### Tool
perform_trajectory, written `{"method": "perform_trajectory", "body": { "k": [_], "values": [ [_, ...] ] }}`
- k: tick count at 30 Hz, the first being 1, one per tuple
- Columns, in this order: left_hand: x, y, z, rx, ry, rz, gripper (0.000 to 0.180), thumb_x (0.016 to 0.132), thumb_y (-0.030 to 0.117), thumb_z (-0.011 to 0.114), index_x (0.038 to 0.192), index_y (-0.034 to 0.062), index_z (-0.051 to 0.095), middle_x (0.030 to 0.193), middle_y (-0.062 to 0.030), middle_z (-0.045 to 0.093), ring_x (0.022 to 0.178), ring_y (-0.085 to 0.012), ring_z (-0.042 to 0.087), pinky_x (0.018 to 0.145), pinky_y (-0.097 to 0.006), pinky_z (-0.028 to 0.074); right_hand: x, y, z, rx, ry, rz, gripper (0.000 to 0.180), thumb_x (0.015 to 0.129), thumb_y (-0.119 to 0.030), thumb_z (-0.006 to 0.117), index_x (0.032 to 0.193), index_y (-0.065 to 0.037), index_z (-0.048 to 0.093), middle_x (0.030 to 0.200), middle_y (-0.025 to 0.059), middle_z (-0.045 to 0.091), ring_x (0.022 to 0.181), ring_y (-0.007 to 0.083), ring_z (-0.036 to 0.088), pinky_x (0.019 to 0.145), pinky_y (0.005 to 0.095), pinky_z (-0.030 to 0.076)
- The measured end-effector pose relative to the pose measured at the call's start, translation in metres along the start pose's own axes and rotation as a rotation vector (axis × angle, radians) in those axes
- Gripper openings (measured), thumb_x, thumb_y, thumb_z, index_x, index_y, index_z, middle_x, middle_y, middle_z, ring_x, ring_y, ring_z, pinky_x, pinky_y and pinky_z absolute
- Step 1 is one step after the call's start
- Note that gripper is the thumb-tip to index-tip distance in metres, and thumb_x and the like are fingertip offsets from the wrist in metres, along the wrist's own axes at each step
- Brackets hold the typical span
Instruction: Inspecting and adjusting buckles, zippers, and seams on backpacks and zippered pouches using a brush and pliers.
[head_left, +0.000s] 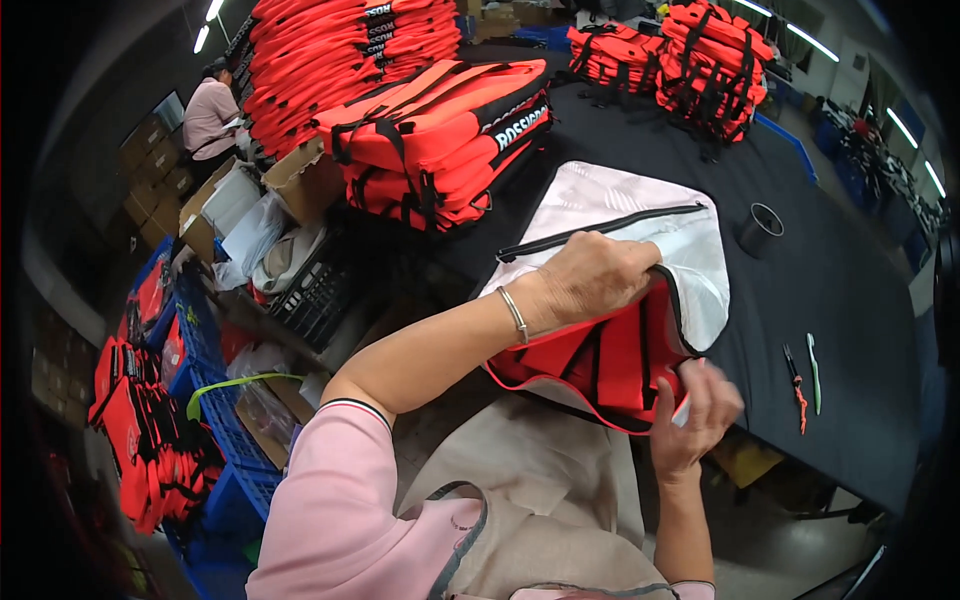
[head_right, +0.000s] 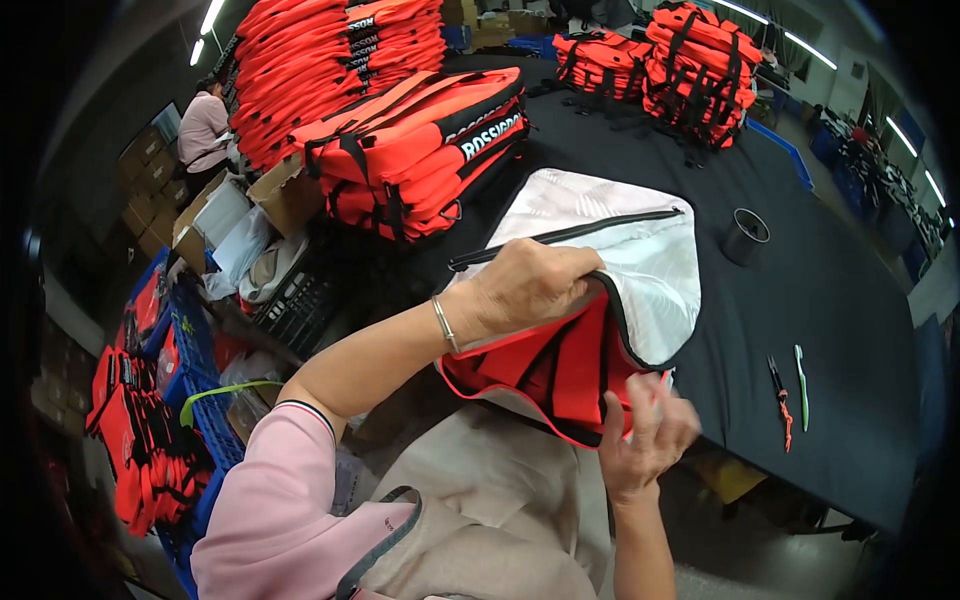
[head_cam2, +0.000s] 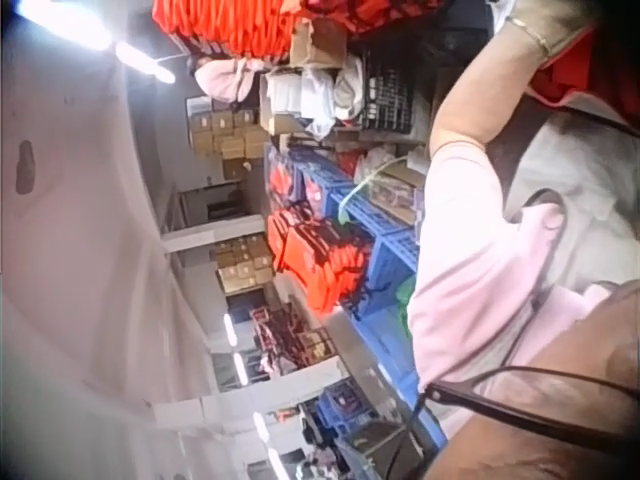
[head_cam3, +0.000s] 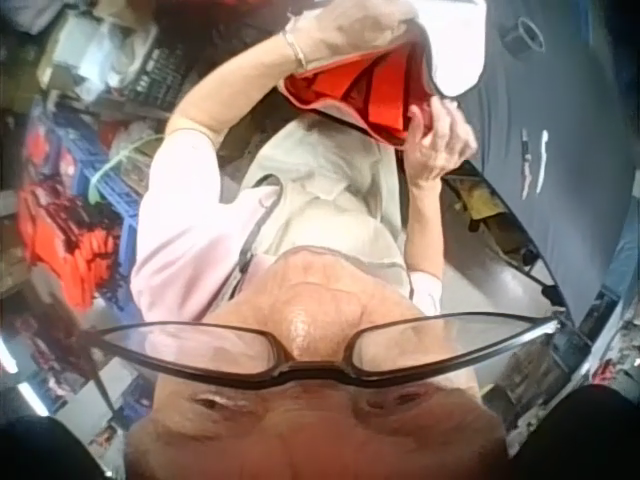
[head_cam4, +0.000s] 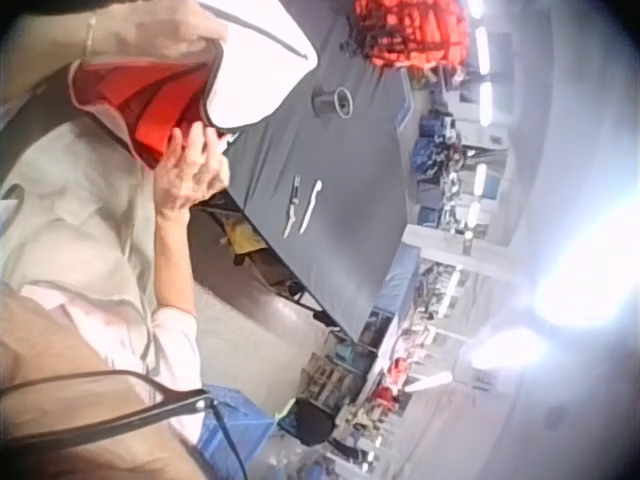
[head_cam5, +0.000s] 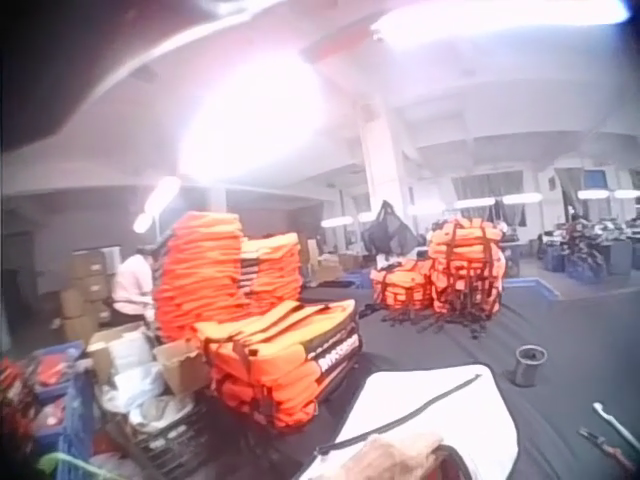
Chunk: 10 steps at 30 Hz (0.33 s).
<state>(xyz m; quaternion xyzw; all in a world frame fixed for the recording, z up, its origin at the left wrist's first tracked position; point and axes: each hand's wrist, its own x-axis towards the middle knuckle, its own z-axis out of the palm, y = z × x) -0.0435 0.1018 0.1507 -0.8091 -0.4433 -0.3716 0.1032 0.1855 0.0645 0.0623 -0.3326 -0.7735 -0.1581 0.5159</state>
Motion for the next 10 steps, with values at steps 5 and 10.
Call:
{"method": "perform_trajectory", "body": {
  "k": [5,10],
  "values": [
    [0.009,0.014,-0.004,0.059,-0.067,0.082,0.015,0.081,0.012,0.067,0.090,0.0040,0.060,0.073,-0.0115,0.063,0.066,-0.0277,0.065,0.056,-0.036,0.051,0.027,0.025,0.033,-0.122,-0.090,0.061,0.072,0.070,-0.011,0.080,0.133,-0.009,0.044,0.130,0.0169,0.048,0.114,0.0349,0.049,0.094,0.0428,0.039],
    [-0.007,0.021,0.000,0.132,0.008,0.058,0.026,0.079,0.012,0.068,0.103,0.0047,0.061,0.074,-0.0079,0.064,0.067,-0.0242,0.066,0.056,-0.034,0.051,0.028,0.059,0.037,0.092,-0.063,0.005,0.060,0.080,-0.017,0.071,0.134,-0.012,0.043,0.127,0.0152,0.050,0.113,0.0334,0.050,0.096,0.0452,0.039]
  ]
}}
